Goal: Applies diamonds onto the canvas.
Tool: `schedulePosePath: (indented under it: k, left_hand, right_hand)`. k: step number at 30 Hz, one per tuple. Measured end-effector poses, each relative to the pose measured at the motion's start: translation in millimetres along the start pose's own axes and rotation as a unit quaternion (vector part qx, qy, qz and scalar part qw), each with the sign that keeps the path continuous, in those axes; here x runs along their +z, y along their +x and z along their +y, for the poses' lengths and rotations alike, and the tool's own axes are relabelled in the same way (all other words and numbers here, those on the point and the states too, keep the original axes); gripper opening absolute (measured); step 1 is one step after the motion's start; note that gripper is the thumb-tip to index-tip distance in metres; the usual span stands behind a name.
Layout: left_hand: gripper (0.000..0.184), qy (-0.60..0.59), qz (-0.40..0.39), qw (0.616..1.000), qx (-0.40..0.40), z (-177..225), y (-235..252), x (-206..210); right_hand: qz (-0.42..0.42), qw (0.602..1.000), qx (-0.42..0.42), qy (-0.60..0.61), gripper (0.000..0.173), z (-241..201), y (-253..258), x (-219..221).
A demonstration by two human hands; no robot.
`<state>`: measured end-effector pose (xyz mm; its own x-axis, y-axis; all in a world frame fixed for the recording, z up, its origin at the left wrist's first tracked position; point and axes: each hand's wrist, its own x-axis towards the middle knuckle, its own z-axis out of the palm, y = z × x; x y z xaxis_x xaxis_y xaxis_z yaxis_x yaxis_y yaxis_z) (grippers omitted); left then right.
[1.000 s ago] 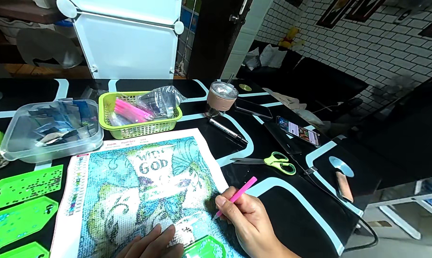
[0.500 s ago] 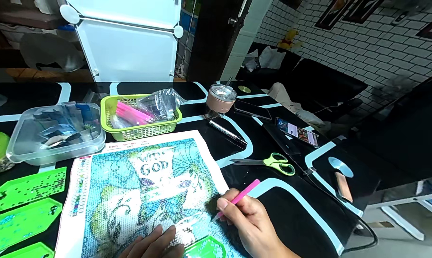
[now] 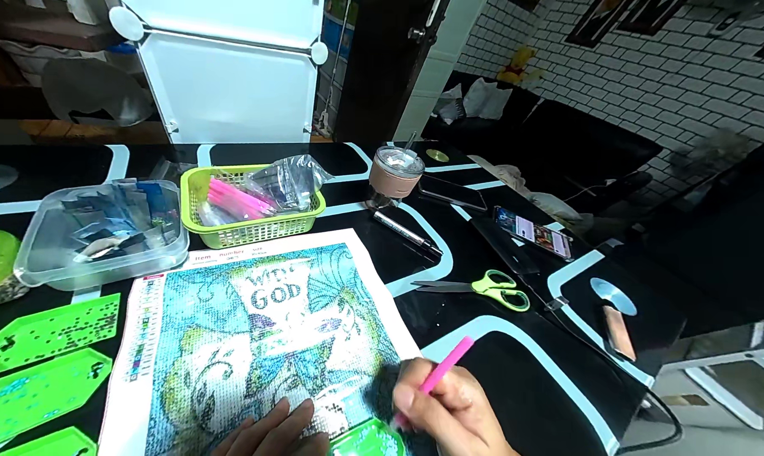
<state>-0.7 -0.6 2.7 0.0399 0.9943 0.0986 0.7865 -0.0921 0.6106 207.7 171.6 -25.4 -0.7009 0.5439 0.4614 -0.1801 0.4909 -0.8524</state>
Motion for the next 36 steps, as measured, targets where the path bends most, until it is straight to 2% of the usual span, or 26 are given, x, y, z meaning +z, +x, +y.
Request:
schedulePosePath:
  k: [2,5,17,27,32,36]
  left_hand:
    - [0.047,-0.003,0.000,1.000,-0.002,0.3,0.0,-0.1]
    - [0.047,-0.001,-0.002,1.000,0.000,0.3,-0.1,-0.3]
    - [0.046,0.006,0.004,1.000,0.004,-0.5,-0.7,0.9]
    - [0.046,0.004,0.006,1.000,0.002,-1.0,-0.2,1.2]
    - [0.047,0.007,0.005,1.000,0.005,-1.0,-0.2,0.5]
    - [0.046,0.005,0.007,1.000,0.005,-1.0,0.2,0.8]
  right_hand:
    - [-0.042,0.998,-0.029,-0.037,0.031,-4.1,-2.6,1.0]
    - [-0.058,0.993,-0.062,-0.080,0.031,-4.0,-3.3,0.7]
    - [-0.085,0.992,-0.075,-0.046,0.029,-8.9,-1.8,8.6]
    - [-0.099,0.988,-0.087,-0.077,0.030,-9.3,-1.2,10.4]
    - [-0.069,0.997,-0.032,0.012,0.027,-6.9,0.2,8.1]
    - [0.005,0.998,0.030,0.062,0.022,-1.3,5.1,7.9]
